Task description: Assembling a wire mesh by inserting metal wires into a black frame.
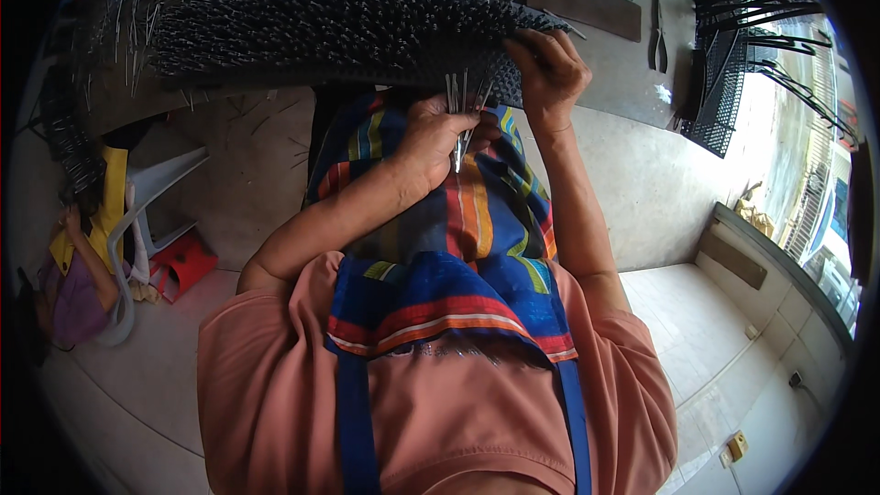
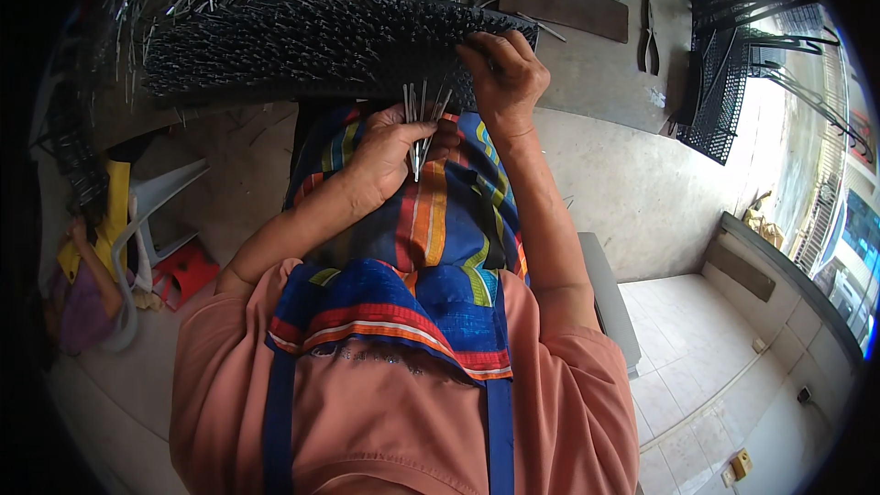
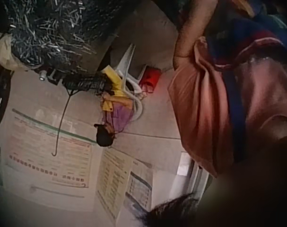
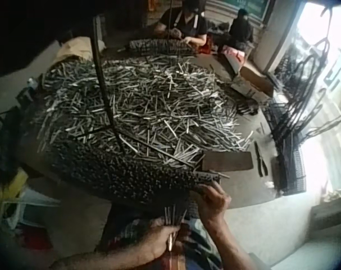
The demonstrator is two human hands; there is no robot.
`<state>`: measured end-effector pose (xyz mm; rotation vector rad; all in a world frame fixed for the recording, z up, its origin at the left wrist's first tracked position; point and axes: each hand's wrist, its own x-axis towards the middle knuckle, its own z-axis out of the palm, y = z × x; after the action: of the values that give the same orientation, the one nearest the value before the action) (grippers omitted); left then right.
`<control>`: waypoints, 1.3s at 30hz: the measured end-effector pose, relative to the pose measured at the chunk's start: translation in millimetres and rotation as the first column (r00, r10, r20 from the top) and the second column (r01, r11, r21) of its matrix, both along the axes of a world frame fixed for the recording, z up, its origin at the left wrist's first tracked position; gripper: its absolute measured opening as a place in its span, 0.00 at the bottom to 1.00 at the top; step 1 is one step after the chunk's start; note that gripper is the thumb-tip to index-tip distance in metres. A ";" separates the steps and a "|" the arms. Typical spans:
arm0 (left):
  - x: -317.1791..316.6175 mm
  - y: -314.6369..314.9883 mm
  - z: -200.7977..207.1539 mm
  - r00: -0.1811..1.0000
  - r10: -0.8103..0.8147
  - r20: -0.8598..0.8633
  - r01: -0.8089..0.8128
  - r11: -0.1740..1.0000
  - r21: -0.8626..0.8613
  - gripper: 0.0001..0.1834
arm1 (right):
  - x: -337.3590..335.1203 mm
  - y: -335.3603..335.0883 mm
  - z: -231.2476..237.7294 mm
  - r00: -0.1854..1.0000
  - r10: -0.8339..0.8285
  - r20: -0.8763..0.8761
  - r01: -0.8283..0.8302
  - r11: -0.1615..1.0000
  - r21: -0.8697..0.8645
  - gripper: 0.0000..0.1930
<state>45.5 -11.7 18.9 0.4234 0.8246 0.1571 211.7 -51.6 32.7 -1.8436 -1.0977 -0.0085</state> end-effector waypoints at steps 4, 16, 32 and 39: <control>2.0 1.2 -0.2 0.999 0.028 0.019 -0.027 1.000 -0.009 0.11 | 0.8 -3.8 -4.6 0.999 -0.010 0.048 0.014 0.996 -0.084 0.05; 5.2 -6.0 -0.3 0.998 0.023 0.058 -0.024 1.000 0.006 0.09 | -20.0 -37.1 -5.3 0.471 -0.171 -0.866 -0.204 0.934 -0.295 0.06; -6.6 -15.3 -1.5 0.984 -0.155 -0.092 0.166 0.977 0.133 0.11 | 13.5 -23.9 -8.8 0.970 -0.093 -0.226 0.124 0.984 0.125 0.05; 3.1 -8.9 -4.4 0.994 -0.106 0.019 0.105 0.994 0.032 0.12 | 15.8 -27.1 -15.0 0.950 -0.075 -0.304 0.138 0.972 0.190 0.05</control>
<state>48.6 -20.5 14.5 0.4926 0.7786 0.0757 227.5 -78.7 17.7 -1.6491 -0.7573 0.0830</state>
